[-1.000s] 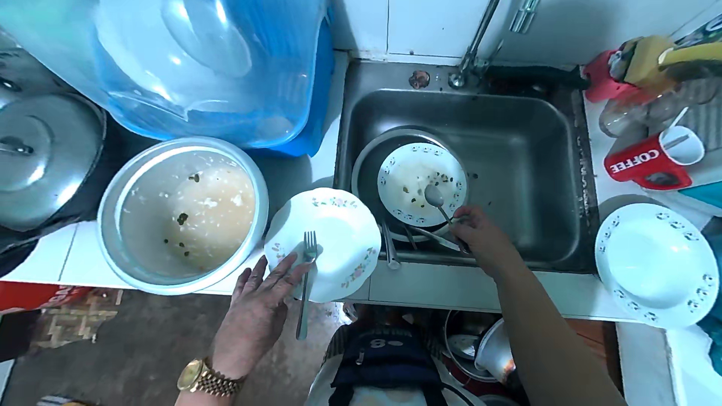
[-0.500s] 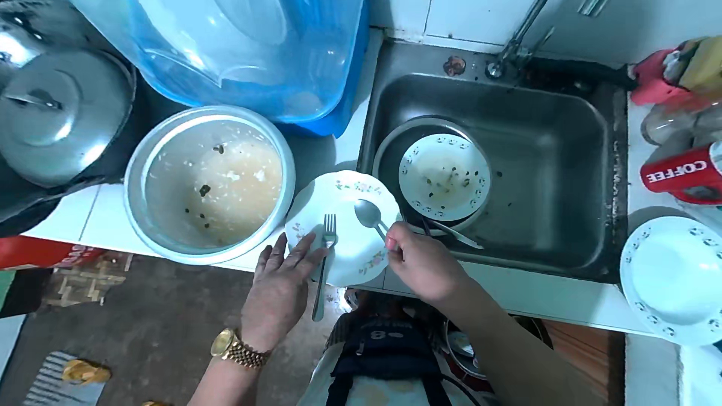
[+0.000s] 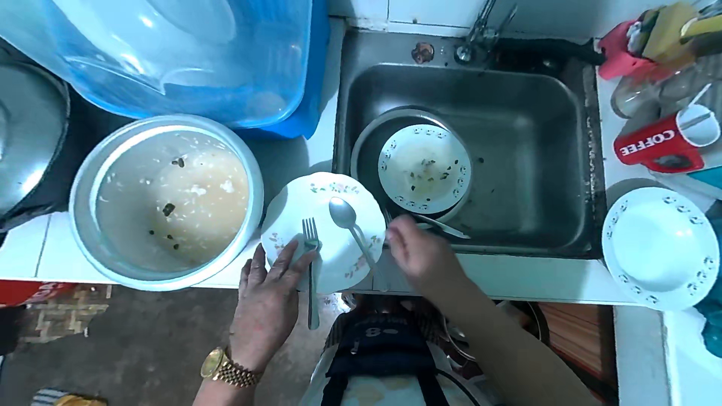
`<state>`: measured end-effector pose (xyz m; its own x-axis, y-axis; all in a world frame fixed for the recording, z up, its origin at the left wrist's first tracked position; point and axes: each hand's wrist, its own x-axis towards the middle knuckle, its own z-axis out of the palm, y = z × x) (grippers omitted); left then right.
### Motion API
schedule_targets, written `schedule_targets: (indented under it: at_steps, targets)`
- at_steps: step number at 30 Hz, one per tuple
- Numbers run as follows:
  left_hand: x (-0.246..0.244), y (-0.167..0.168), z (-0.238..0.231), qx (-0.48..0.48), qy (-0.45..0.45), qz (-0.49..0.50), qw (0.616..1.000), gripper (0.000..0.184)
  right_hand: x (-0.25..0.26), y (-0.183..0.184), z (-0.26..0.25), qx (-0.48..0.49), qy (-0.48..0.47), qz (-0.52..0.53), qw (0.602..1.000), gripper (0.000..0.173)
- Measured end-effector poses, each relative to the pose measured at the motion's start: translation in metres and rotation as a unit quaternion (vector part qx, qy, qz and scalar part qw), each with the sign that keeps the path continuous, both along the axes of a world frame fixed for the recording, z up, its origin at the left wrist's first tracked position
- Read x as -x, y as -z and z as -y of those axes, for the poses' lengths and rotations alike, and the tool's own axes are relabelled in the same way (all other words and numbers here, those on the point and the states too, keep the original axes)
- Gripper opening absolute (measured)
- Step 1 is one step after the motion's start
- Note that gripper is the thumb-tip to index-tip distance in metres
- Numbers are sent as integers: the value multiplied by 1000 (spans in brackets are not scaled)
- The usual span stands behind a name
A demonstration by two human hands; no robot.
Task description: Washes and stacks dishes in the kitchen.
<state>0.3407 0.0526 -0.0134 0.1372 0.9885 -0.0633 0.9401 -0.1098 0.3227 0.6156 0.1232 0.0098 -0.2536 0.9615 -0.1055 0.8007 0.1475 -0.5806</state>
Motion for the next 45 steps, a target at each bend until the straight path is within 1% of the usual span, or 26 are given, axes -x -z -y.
schedule_targets:
  at_steps: [1, 3, 4, 6, 8, 12, 17, 20, 22, 27, 32, 36, 41, 45]
  targets:
    - [0, 0, 1, 0, -1, 2, 1000, 60, -11, 7, -12, 34, 26, 20, 999, 28]
    - [-1, 1, 2, 1, -1, 4, 1000, 60, -24, 27, -34, 138, 56, 95, 984, 26]
    - [-1, 1, 2, 0, 0, 5, 1000, 61, -26, 39, -41, 187, 58, 127, 972, 26]
    - [-1, 1, 2, -4, -2, 4, 1000, 62, -25, 60, -50, 237, 42, 153, 959, 31]
    - [-1, 2, 2, -2, -6, 3, 1000, 62, -22, 72, -54, 248, 19, 163, 955, 34]
    - [-1, 2, 2, 5, -8, 7, 1000, 64, -19, 74, -55, 238, 6, 172, 956, 42]
    - [-1, 4, 3, 4, -13, 11, 1000, 65, -23, 70, -60, 265, 18, 179, 947, 54]
    - [-2, 3, 2, 5, -12, 19, 1000, 66, -26, 66, -62, 298, 49, 145, 942, 61]
    - [-2, 4, 2, 1, -12, 20, 1000, 65, -28, 64, -61, 306, 54, 133, 941, 59]
    - [0, 6, 4, 0, -12, 23, 1000, 66, -27, 68, -60, 276, 18, 210, 938, 37]
    - [0, 5, 4, 0, -12, 26, 1000, 67, -23, 63, -61, 261, -5, 247, 933, 31]
    - [0, 6, 4, 0, -14, 29, 999, 66, -29, 46, -48, 199, -25, 259, 945, 23]
    - [-1, 5, 3, -6, -8, 31, 999, 62, -35, 19, -24, 145, -40, 289, 946, 20]
    - [-1, 5, 2, -1, -7, 29, 1000, 61, -50, 1, -9, 42, -35, 307, 950, 16]
